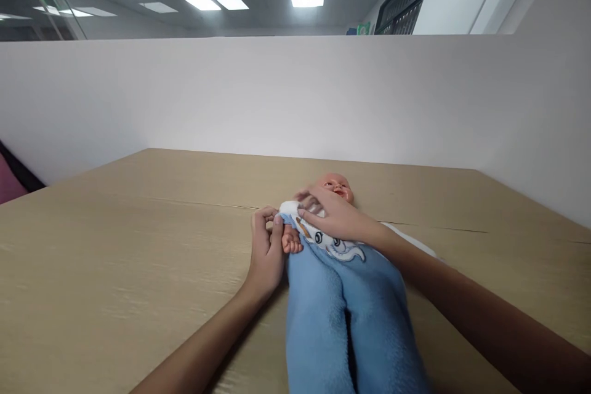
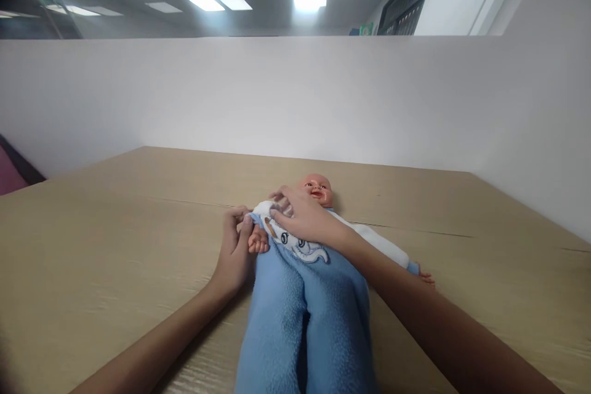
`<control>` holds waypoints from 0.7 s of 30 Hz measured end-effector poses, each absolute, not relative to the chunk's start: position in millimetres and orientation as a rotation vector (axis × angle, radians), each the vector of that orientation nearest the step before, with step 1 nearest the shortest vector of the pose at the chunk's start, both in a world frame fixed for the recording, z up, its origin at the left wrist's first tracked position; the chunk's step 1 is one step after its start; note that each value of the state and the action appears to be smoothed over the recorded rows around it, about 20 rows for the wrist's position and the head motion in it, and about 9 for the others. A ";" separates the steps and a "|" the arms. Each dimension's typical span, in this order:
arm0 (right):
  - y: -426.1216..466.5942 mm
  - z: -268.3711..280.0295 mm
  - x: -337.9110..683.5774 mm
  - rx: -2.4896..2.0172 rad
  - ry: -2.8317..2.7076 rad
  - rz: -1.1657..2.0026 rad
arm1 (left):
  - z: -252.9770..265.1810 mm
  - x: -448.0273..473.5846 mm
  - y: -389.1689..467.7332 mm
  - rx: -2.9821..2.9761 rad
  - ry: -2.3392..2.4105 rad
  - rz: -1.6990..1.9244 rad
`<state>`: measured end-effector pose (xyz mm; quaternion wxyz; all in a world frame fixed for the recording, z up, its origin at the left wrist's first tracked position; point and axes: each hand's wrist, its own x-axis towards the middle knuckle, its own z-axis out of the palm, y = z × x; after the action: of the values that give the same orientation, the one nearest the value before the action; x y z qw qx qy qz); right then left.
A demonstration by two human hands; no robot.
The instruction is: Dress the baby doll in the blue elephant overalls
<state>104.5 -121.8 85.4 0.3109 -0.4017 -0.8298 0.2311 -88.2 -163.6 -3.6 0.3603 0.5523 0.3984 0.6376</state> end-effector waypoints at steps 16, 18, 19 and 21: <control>-124.8 56.0 124.0 -0.969 -1.690 1.445 | -15.1 -98.6 -134.1 0.966 0.804 1.278; -123.3 53.6 126.3 -0.932 -1.635 1.502 | -13.5 -101.5 -134.4 0.990 0.790 1.236; -122.9 52.7 126.7 -0.917 -1.627 1.516 | -12.5 -102.3 -133.7 1.005 0.794 1.215; -122.2 50.9 127.1 -0.896 -1.631 1.522 | -10.5 -101.7 -129.2 1.067 0.835 1.171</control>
<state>127.1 -122.2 50.9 0.3604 -0.3477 -0.6329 0.5905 -101.7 -129.2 -10.5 0.6250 0.4651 0.3641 0.5104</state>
